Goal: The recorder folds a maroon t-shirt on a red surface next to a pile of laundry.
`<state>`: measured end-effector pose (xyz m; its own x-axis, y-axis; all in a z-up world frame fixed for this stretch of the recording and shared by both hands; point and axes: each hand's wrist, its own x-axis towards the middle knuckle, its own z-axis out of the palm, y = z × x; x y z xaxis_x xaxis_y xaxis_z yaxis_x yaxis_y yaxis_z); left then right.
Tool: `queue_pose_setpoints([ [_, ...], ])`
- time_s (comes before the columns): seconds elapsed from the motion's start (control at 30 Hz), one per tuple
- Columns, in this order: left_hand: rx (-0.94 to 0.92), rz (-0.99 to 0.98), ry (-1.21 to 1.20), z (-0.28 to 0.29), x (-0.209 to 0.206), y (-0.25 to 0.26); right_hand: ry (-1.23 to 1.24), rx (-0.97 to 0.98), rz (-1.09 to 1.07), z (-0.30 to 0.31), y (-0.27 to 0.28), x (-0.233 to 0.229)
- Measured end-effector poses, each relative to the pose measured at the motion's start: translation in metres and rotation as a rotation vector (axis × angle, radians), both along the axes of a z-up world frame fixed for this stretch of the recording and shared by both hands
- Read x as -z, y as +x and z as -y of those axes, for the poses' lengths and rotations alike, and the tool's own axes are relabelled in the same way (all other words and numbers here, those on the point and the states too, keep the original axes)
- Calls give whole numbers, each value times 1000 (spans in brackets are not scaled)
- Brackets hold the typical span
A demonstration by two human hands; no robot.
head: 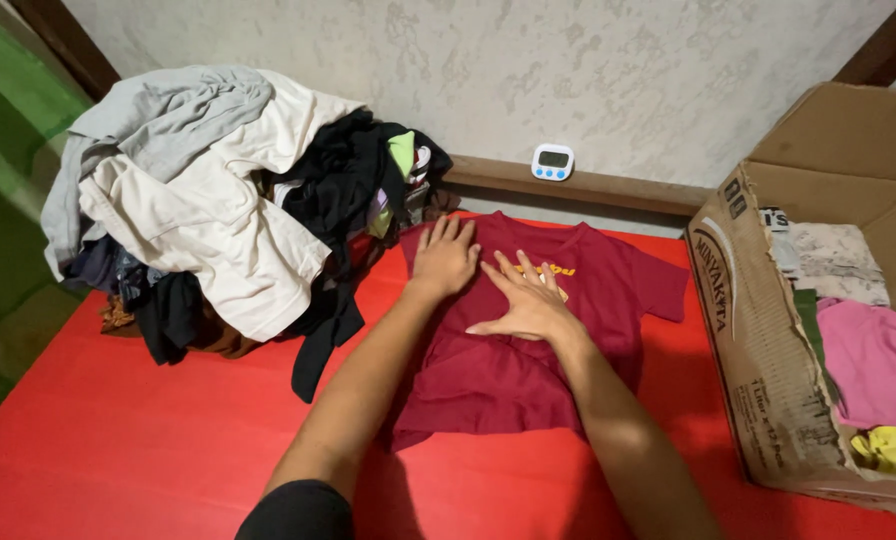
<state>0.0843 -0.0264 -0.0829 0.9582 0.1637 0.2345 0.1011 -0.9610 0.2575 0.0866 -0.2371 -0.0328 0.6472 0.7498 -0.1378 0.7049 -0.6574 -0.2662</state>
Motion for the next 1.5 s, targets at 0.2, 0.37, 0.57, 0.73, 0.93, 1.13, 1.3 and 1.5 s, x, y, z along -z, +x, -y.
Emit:
queue_pose_setpoints([
  [0.2, -144, -217, 39, 5, -39, -29, -9, -1, 1, -1, -2, -6],
  [0.37, -106, -193, 45, -11, -20, -24, -7, 18, 0, -1, -5, -11],
  [0.57, -90, -256, -22, -12, -24, -15, 200, 54, -136, 14, 12, -12],
  [0.73, -54, -127, -43, 33, -65, -1, 754, 293, -304, 59, 44, -40],
  [0.93, 311, -52, 10, 132, -65, 52, 785, 414, 57, 127, 98, 19],
  [1.13, 485, -97, 24, 178, -11, 83, 616, 437, 209, 165, 118, 66],
  [1.3, 283, -317, 38, 170, -39, 51, -11, 611, 86, 163, 98, 46],
  [1.5, 275, -300, -12, 166, -36, 53, -29, 664, 66, 157, 96, 35],
])
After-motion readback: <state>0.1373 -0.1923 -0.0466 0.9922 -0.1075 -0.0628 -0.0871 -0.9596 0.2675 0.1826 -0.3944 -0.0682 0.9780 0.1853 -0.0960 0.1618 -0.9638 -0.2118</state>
